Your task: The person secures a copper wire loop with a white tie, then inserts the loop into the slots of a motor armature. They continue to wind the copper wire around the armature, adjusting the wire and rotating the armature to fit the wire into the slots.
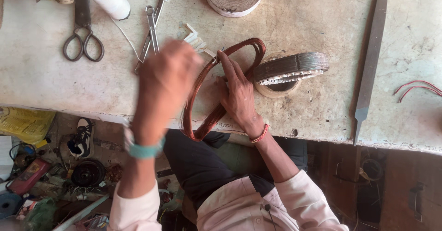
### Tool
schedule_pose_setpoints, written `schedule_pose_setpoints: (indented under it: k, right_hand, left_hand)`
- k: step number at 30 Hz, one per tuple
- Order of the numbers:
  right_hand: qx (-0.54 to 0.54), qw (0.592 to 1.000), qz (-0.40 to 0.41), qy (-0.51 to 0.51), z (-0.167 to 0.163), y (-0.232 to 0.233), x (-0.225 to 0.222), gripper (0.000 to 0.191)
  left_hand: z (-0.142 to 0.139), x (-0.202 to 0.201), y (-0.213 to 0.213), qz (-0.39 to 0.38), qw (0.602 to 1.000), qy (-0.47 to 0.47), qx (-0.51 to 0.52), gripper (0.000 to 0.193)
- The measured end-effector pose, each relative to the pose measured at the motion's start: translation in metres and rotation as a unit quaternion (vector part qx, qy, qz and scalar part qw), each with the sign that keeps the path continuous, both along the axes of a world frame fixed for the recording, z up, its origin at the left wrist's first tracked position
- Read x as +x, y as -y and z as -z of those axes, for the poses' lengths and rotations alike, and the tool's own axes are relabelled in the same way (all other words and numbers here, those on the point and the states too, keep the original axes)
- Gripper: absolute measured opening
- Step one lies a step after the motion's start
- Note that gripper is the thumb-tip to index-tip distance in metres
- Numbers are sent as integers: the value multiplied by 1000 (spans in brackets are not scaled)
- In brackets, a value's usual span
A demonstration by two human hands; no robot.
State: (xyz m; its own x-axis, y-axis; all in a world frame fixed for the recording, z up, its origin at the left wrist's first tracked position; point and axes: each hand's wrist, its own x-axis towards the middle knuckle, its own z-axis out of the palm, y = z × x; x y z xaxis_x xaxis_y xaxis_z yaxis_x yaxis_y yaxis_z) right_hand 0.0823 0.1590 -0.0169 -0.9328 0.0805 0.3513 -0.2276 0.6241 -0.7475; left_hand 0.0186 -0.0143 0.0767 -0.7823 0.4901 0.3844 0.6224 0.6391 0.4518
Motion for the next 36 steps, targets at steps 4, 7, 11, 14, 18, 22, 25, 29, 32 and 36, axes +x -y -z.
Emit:
schedule_pose_setpoints:
  k: [4,7,11,14,18,22,25,29,32,36]
  right_hand:
    - [0,1000,-23,-21,-3,-2,2,72]
    - [-22,999,-34,-21,-4,-4,4,72]
    - [-18,1000,-17,1,-1,-3,2,69]
    - [-19,1000,-9,-12,1,-1,1,65]
    - [-19,1000,-2,-24,2,0,0,65]
    - [-11,1000,1,-19,3,0,1,65]
    - [-15,1000,1,-21,4,-1,0,66]
    - [-15,999,5,-41,5,-1,0,66]
    - [-22,1000,0,-15,3,0,1,67]
    - [-3,1000,-3,-23,1,0,2,68]
  left_hand:
    - [4,49,-39,115,987,68,-93,8]
    - [4,56,-47,153,974,91,-142,30]
    - [-3,41,-19,160,986,10,-52,32]
    - [2,13,8,77,993,79,47,20]
    - [34,-15,9,-37,950,281,132,30]
    - [58,-19,6,175,807,432,362,45]
    - [65,-16,-2,140,723,533,417,47]
    - [70,-10,-6,145,638,580,484,40]
    - [70,-11,-3,130,637,591,478,34]
    - [63,-25,8,97,781,480,389,21]
